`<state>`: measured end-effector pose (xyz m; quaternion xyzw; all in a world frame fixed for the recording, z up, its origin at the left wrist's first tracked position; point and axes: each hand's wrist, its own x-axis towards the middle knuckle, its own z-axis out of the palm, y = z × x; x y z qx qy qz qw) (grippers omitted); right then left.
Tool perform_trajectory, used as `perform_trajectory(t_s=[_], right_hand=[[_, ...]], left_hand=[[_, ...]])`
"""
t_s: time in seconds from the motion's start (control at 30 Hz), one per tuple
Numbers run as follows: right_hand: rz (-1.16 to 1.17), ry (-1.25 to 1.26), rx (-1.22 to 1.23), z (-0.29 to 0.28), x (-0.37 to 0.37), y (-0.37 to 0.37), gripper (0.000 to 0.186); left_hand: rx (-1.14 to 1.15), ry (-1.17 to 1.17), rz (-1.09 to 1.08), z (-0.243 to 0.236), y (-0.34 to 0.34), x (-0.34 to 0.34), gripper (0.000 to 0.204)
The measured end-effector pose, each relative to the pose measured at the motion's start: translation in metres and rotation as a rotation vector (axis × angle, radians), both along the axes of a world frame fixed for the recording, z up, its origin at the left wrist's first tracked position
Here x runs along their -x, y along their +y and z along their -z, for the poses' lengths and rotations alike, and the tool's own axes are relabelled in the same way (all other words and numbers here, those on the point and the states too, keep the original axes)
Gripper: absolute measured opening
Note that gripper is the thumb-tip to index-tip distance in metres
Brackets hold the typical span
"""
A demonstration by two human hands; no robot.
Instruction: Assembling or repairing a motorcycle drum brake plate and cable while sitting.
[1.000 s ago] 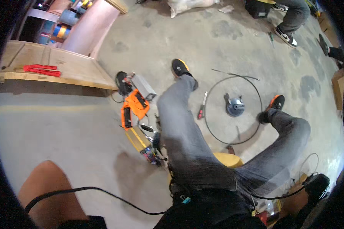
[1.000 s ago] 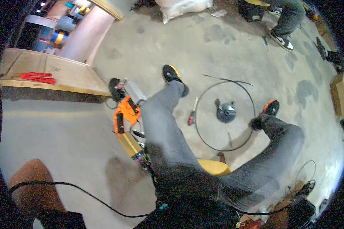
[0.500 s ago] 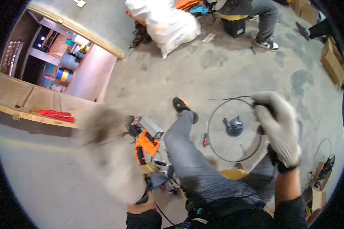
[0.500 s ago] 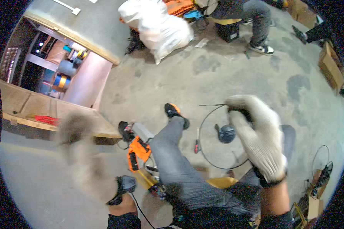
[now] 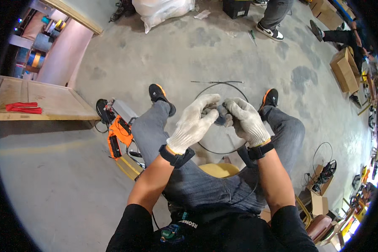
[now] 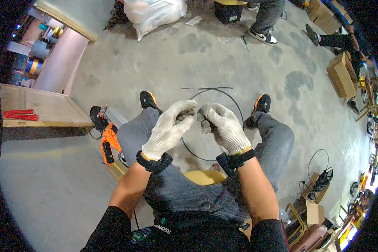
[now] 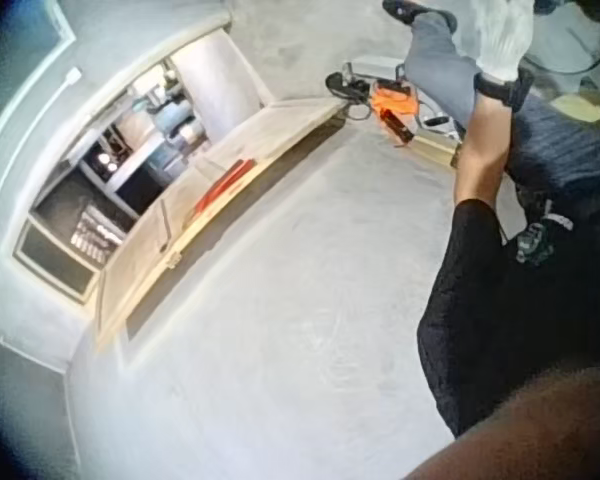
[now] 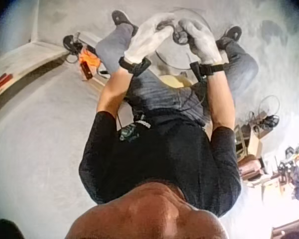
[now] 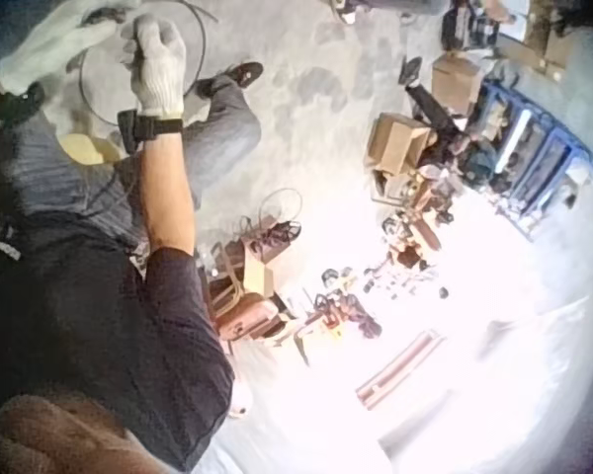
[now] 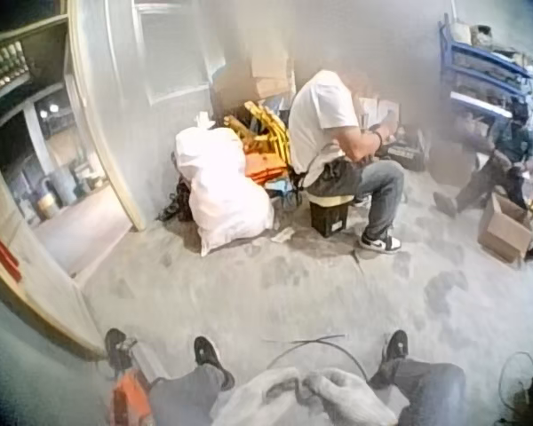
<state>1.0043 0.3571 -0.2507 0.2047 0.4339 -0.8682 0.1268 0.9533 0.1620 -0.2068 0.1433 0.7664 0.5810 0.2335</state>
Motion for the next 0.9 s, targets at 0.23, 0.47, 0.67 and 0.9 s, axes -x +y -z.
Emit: perform_trajectory(t_s=[0.23,0.47,0.67,0.9], right_hand=[[-0.102,-0.165,-0.082,0.040,0.014,-0.016,0.033],[-0.420,-0.279,-0.100,0.080,0.040,-0.018,0.046],[-0.459,-0.361,-0.563,0.179,0.062,0.027,0.035],[-0.257,-0.804,-0.630,0.298,0.006,0.081,0.037]], left_hand=[[0.192,-0.070,0.059,0.024,0.000,0.017,0.039],[0.344,-0.227,0.175,0.076,-0.014,0.061,0.027],[0.308,0.100,0.089,0.090,-0.033,0.131,0.015],[0.309,-0.382,-0.365,0.083,-0.044,0.170,0.019]])
